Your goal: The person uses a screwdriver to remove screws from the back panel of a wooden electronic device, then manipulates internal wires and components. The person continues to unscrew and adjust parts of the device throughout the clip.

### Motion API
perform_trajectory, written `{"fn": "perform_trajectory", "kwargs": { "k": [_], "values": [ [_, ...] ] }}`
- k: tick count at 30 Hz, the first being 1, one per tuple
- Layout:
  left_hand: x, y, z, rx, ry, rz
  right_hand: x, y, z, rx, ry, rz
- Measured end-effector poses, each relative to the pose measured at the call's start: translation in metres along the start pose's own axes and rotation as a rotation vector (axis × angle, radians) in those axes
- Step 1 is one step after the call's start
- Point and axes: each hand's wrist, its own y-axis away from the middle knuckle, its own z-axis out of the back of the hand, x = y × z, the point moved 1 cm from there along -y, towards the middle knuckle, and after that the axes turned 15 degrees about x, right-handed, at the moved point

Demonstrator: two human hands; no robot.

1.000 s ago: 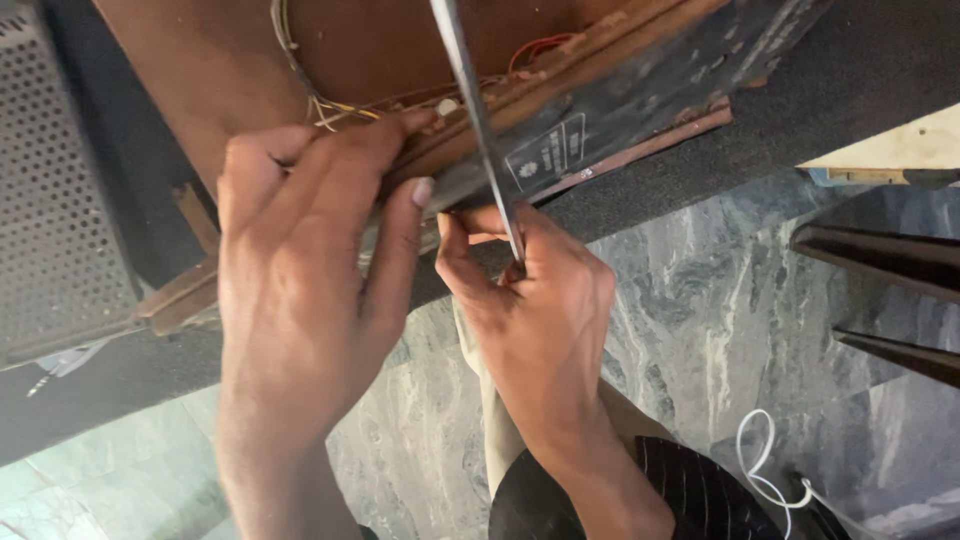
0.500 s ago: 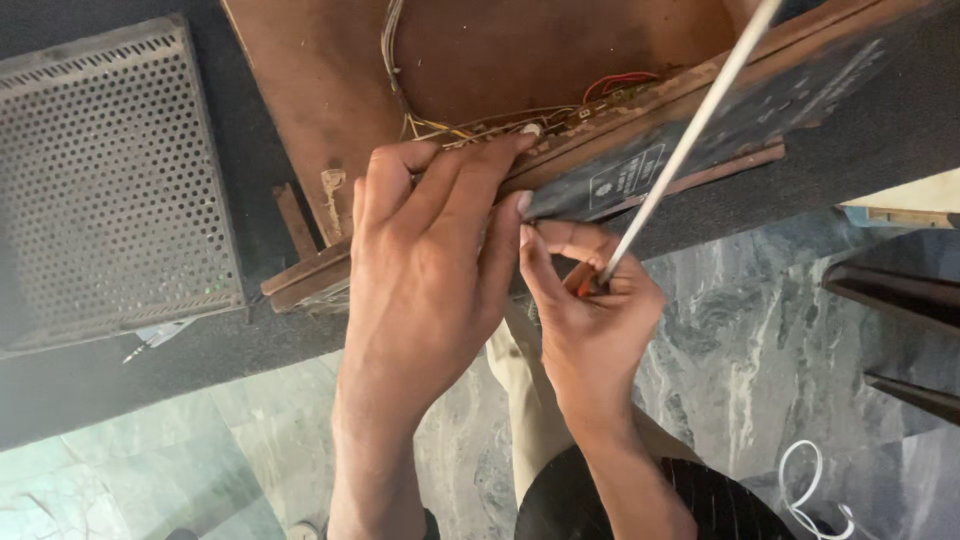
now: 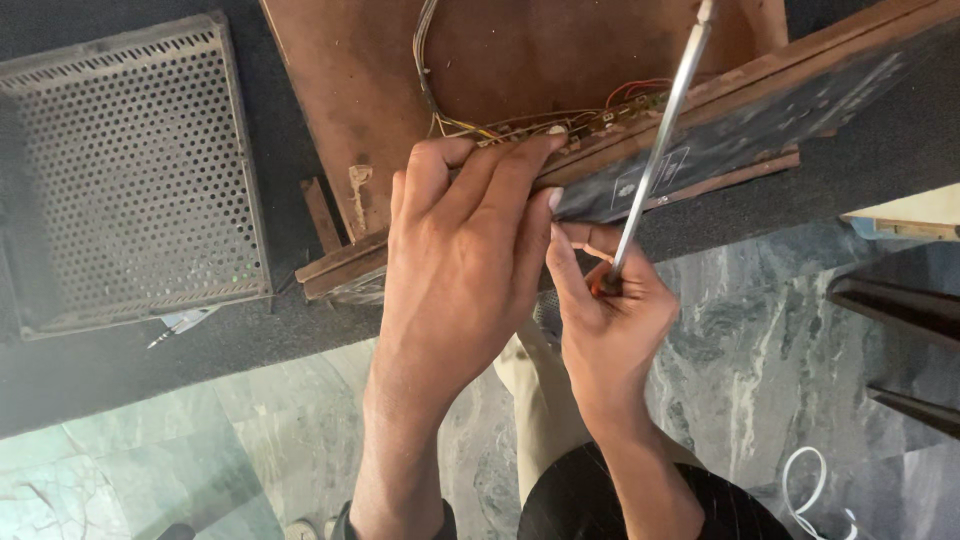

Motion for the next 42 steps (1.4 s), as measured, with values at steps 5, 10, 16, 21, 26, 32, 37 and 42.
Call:
{"fn": "perform_trajectory", "kwargs": {
  "k": [5, 10, 16, 21, 26, 32, 37, 42],
  "values": [
    [-0.001, 0.001, -0.001, -0.020, 0.014, -0.001, -0.002, 0.003, -0.002, -0.019, 0.042, -0.022],
    [-0.001, 0.000, -0.002, -0.019, 0.024, 0.009, -0.003, 0.001, 0.000, -0.001, 0.032, 0.053],
    [-0.001, 0.002, -0.002, -0.032, 0.015, 0.010, 0.003, 0.000, 0.000, -0.004, 0.079, 0.052],
    [-0.001, 0.001, -0.002, -0.040, 0.022, 0.006, 0.011, 0.004, 0.002, -0.007, 0.482, 0.219],
    [-0.002, 0.000, 0.000, -0.043, 0.026, 0.000, 0.004, 0.001, -0.001, -0.053, 0.187, 0.137],
    [0.002, -0.001, 0.000, -0.047, 0.023, -0.017, -0.008, 0.004, -0.007, -0.078, 0.020, 0.145],
    [0.005, -0.005, 0.000, -0.060, -0.018, -0.033, -0.011, 0.002, -0.002, -0.051, 0.225, 0.286],
    [-0.009, 0.012, 0.001, -0.157, -0.102, -0.036, -0.015, -0.001, 0.002, -0.050, 0.243, 0.298]
  ]
}}
